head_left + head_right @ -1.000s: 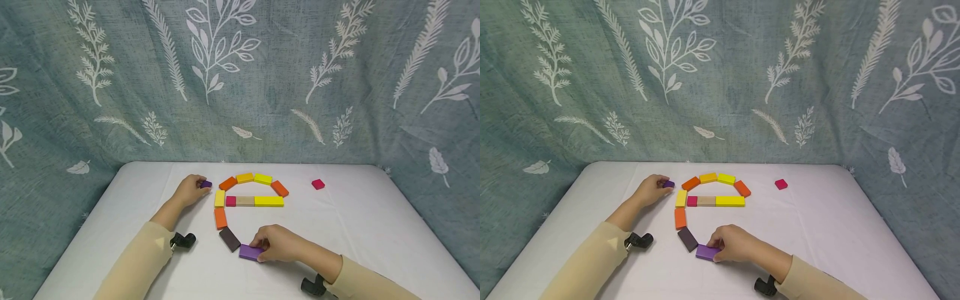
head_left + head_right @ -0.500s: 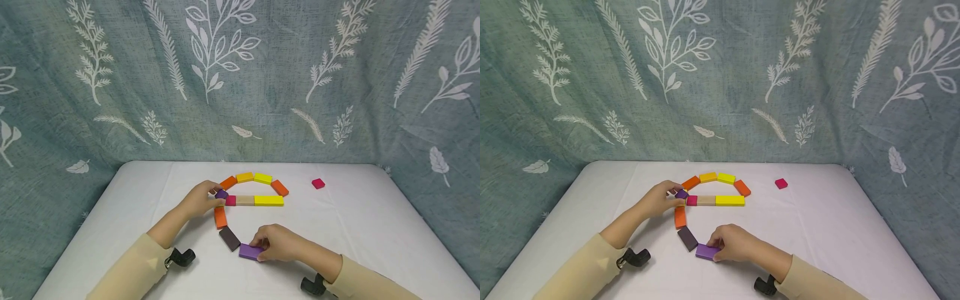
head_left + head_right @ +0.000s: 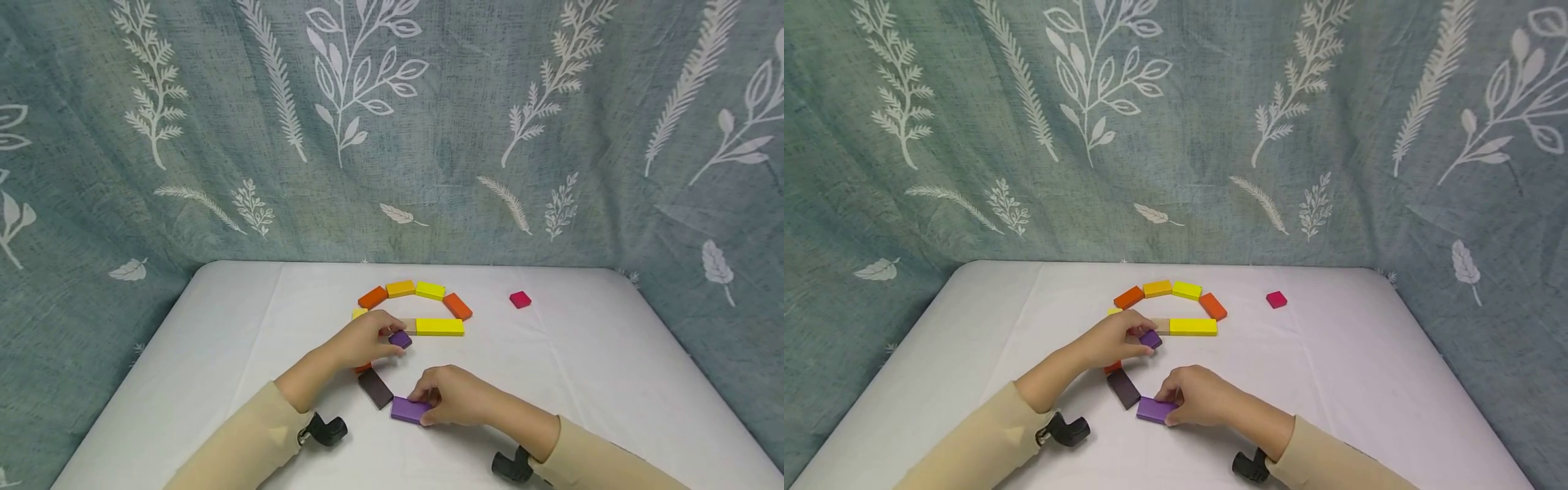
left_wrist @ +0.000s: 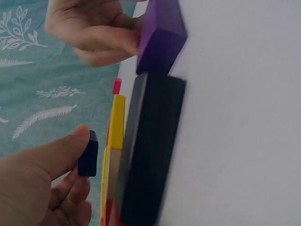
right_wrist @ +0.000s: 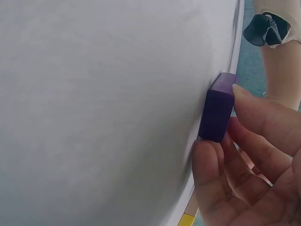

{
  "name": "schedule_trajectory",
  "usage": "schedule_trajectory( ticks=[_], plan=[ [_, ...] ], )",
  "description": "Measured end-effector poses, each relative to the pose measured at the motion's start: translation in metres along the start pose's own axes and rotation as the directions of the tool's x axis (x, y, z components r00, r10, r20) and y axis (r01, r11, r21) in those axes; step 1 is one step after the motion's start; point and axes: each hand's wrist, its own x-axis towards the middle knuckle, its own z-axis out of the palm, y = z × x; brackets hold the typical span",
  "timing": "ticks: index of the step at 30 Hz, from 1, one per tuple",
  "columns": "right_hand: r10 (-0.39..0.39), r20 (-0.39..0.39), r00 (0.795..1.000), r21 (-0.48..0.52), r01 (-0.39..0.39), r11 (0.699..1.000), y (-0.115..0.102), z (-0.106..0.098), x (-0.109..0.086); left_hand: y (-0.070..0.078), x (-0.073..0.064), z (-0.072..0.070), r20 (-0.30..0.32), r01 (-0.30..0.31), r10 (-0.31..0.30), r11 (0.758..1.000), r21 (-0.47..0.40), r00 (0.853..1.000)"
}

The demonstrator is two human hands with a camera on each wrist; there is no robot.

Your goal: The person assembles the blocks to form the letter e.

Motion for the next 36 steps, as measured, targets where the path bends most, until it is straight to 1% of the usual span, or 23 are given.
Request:
schedule_trajectory(
  ticks=[5, 10, 15, 28, 36],
  plan=[
    [0.005, 0.001, 1.000, 0.000, -0.005, 1.000, -0.001, 0.000, 0.000, 0.005, 0.004, 0.010, 0.018, -0.027, 0.026, 0.998, 0.064, 1.000],
    [0.004, 0.003, 1.000, 0.001, -0.004, 1.000, 0.000, 0.001, 0.000, 0.007, 0.006, 0.016, 0.025, -0.015, 0.012, 0.992, 0.122, 1.000],
    [0.000, 0.002, 1.000, -0.003, 0.000, 1.000, 0.001, 0.001, 0.000, 0.005, 0.007, 0.019, 0.032, -0.028, 0.023, 0.989, 0.145, 0.999],
    [0.009, 0.000, 1.000, 0.002, -0.009, 1.000, 0.000, 0.001, 0.000, 0.000, 0.004, 0.017, 0.022, -0.038, 0.036, 0.990, 0.139, 0.999],
    [0.007, 0.004, 1.000, -0.003, -0.007, 1.000, 0.003, 0.002, 0.001, -0.002, 0.004, 0.017, 0.016, -0.044, 0.043, 0.993, 0.106, 0.999]
  ],
)
